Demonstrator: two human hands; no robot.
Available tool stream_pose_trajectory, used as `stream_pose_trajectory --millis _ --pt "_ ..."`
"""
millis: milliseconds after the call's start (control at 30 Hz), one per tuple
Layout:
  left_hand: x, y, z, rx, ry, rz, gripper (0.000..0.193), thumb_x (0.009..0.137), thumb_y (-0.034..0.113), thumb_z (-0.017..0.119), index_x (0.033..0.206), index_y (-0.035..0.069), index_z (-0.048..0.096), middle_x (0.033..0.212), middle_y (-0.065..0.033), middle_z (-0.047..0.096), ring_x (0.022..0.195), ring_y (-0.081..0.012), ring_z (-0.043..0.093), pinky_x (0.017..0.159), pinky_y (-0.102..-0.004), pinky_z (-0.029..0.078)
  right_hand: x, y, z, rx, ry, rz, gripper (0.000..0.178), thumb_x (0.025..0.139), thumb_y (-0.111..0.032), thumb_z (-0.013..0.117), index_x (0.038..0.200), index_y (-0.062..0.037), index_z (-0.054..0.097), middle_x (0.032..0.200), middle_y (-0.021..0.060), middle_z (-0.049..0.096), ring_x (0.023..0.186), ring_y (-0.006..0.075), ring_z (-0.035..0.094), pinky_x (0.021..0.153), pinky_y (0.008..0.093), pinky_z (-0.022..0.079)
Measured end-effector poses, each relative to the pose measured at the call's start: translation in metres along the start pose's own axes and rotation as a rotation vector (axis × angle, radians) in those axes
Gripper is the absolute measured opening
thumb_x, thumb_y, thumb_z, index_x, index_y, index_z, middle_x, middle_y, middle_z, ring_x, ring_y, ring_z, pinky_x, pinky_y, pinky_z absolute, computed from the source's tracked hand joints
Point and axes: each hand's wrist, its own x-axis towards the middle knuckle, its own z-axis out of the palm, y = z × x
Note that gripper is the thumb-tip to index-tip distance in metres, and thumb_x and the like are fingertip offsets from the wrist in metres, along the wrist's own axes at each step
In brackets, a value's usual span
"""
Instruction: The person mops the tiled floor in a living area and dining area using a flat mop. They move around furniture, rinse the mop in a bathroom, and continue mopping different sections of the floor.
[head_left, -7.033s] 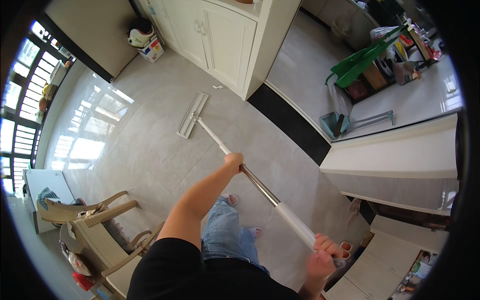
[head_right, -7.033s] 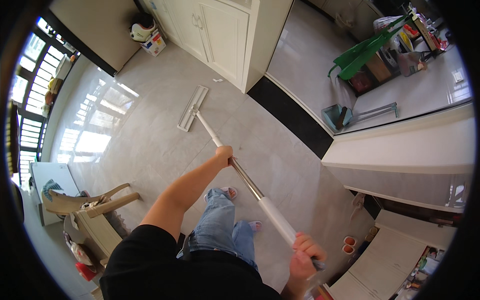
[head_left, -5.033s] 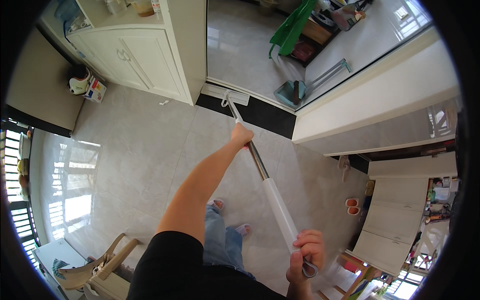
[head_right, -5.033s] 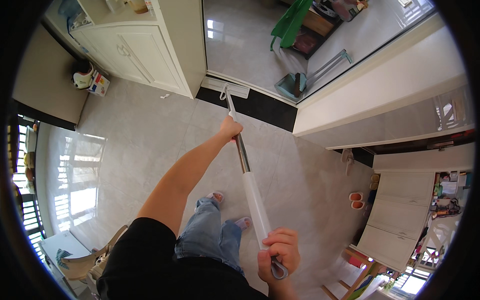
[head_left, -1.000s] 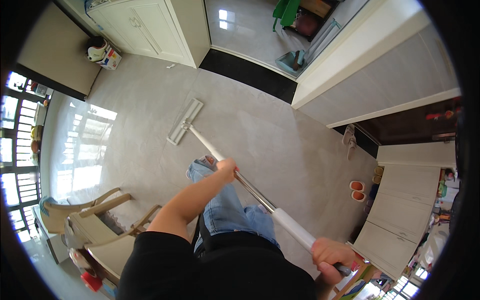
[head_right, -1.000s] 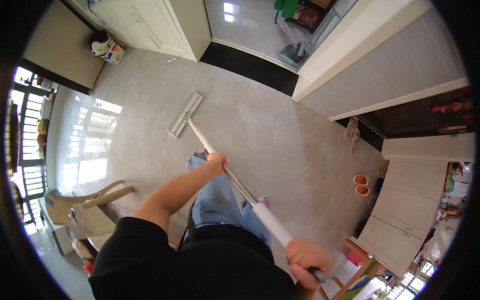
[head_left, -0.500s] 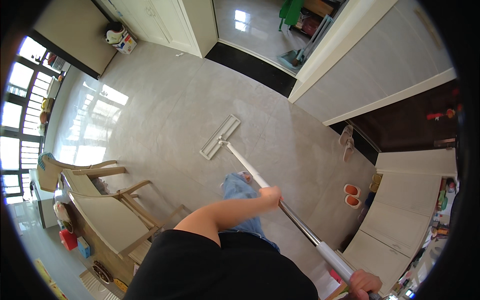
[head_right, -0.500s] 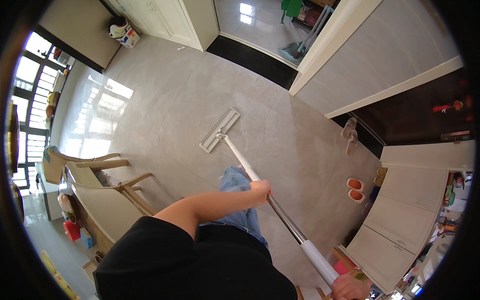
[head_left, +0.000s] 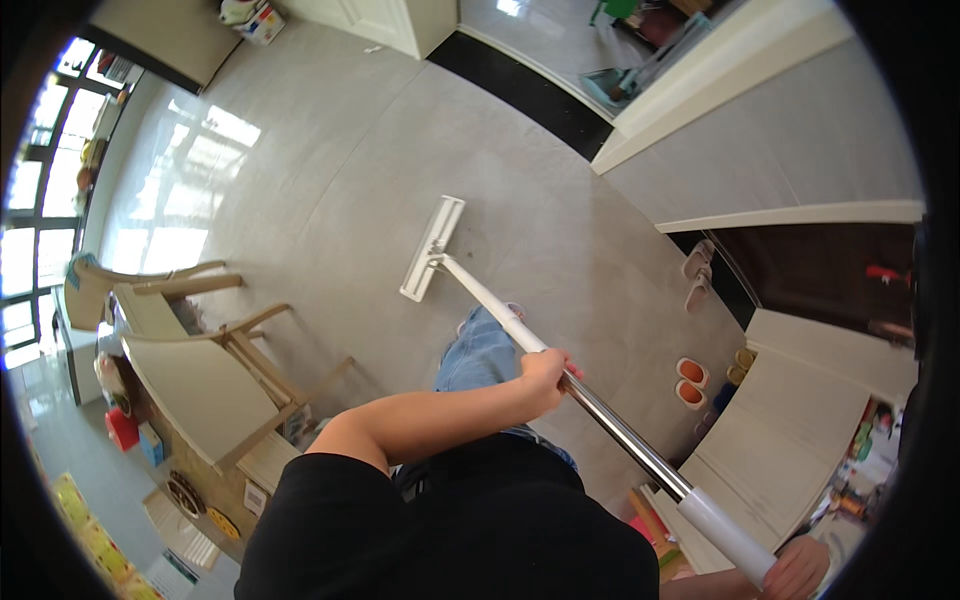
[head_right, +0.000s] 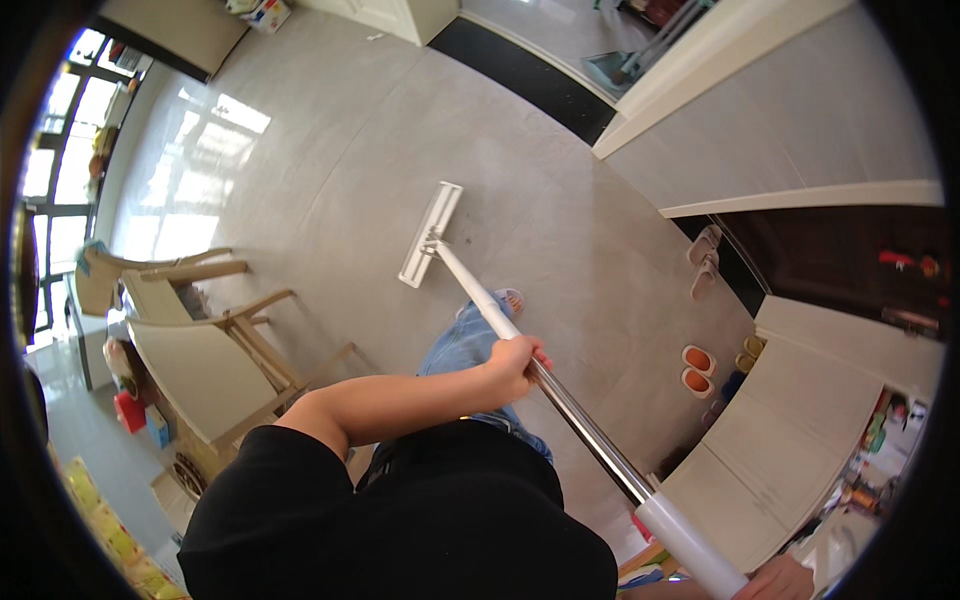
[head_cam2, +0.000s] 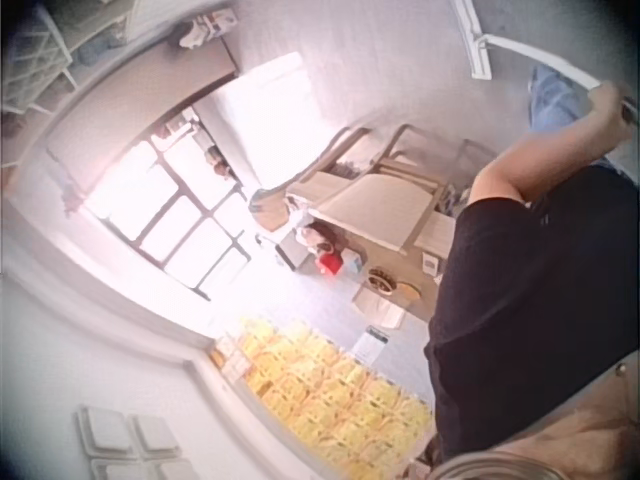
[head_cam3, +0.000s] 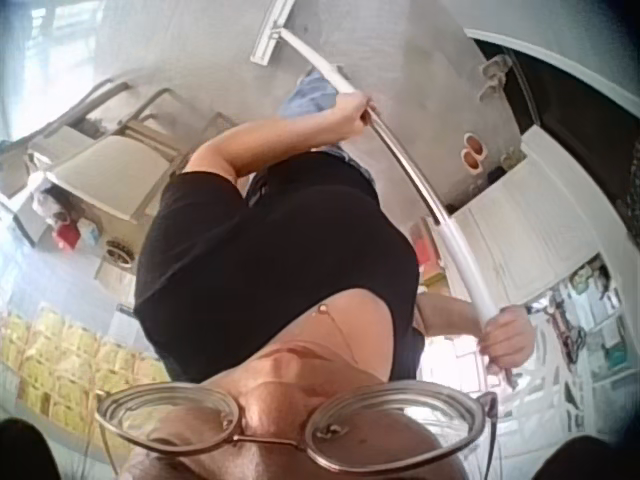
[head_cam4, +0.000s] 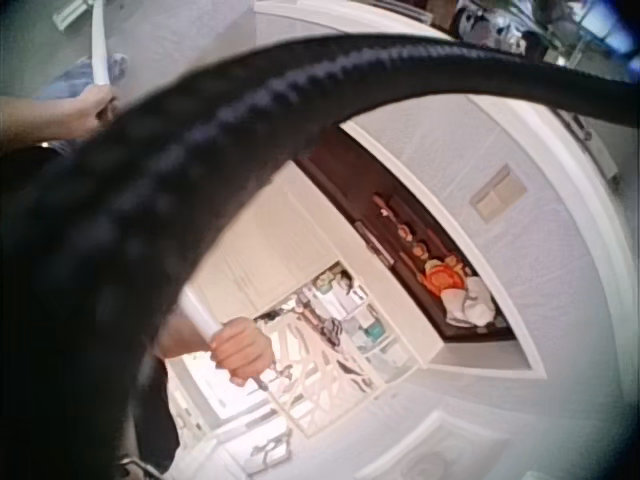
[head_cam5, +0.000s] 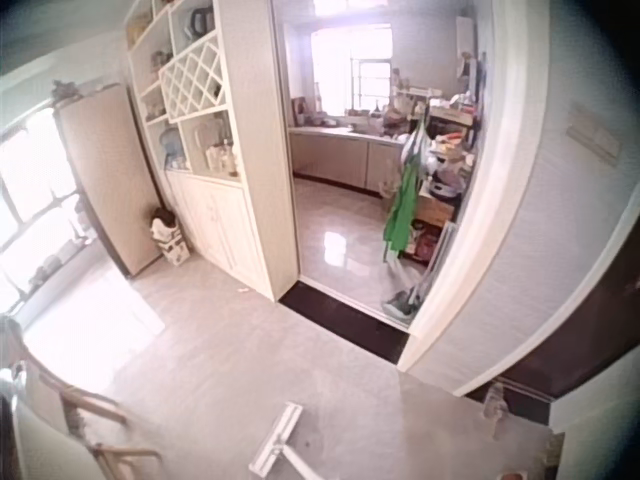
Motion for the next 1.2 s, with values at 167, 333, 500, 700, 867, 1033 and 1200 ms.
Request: stream_pose_trajectory --millis 167,333,500,700,867,1033,1200 --pt "0.046 0.071 -0.056 -0.174 0.083 0.071 0.011 0.070 0.004 0.043 0.079 0.000 0.038 0.061 -0.0124 0.044 0.052 -0.0194 0.045 0.040 -0.0303 0.035 0.033 0.063 -0.061 0.150 -0.071 0.293 0.014 0.068 -0.009 0.058 0.056 -0.0066 0.051 0.065 0.0084 0.058 0.057 0.0167 0.057 0.067 0.0287 0.041" --pt "0.085 0.140 -0.142 -0.447 0.233 0.163 0.006 0.070 0.002 0.040 0.072 0.003 0.034 0.055 -0.0067 0.036 0.040 -0.0146 0.035 0.038 -0.0266 0.037 0.096 0.175 -0.019 0.162 0.166 0.328 0.008 0.059 -0.005 0.058 0.053 -0.0062 0.052 0.056 0.0082 0.056 0.055 0.0192 0.056 0.063 0.0313 0.041" --pt "0.109 0.149 -0.171 -0.502 0.384 0.206 0.004 0.069 0.003 0.041 0.070 0.004 0.037 0.057 -0.0064 0.037 0.039 -0.0143 0.036 0.035 -0.0268 0.036 0.115 0.211 -0.008 0.061 0.054 0.553 0.013 0.051 -0.005 0.056 0.046 -0.0011 0.045 0.048 0.0087 0.048 0.048 0.0200 0.050 0.059 0.0319 0.040" --pt "0.127 0.093 -0.061 -0.396 0.465 0.227 0.024 0.066 0.003 0.041 0.088 -0.007 0.043 0.063 -0.0127 0.046 0.046 -0.0188 0.045 0.039 -0.0307 0.037 0.077 0.150 -0.074 -0.109 0.146 0.481 0.011 0.051 -0.006 0.052 0.044 -0.0055 0.042 0.044 0.0059 0.047 0.037 0.0156 0.043 0.047 0.0268 0.033" --pt "0.104 0.044 0.048 -0.576 0.336 0.227 0.004 0.061 -0.001 0.041 0.064 -0.001 0.043 0.053 -0.0088 0.041 0.040 -0.0167 0.041 0.034 -0.0288 0.032 0.062 0.067 -0.100 -0.333 0.092 0.471 0.022 0.058 -0.012 0.055 0.045 -0.0101 0.038 0.041 0.0012 0.045 0.036 0.0105 0.042 0.051 0.0240 0.032" --pt "0.117 -0.001 0.119 -0.599 0.195 0.277 0.019 0.069 0.005 0.038 0.082 -0.008 0.043 0.063 -0.0117 0.047 0.039 -0.0167 0.042 0.034 -0.0275 0.035 0.016 0.015 -0.133 -0.424 0.000 0.409 0.027 0.059 -0.016 0.056 0.044 -0.0121 0.034 0.037 -0.0012 0.041 0.035 0.0083 0.040 0.052 0.0228 0.029" --pt "0.111 -0.024 0.139 -0.732 0.049 0.329 0.013 0.067 0.002 0.037 0.075 -0.007 0.043 0.063 -0.0127 0.047 0.038 -0.0171 0.041 0.034 -0.0279 0.034 -0.011 -0.007 -0.153 -0.463 -0.163 0.404 0.026 0.060 -0.017 0.056 0.044 -0.0125 0.037 0.039 -0.0026 0.044 0.039 0.0083 0.041 0.055 0.0231 0.029"
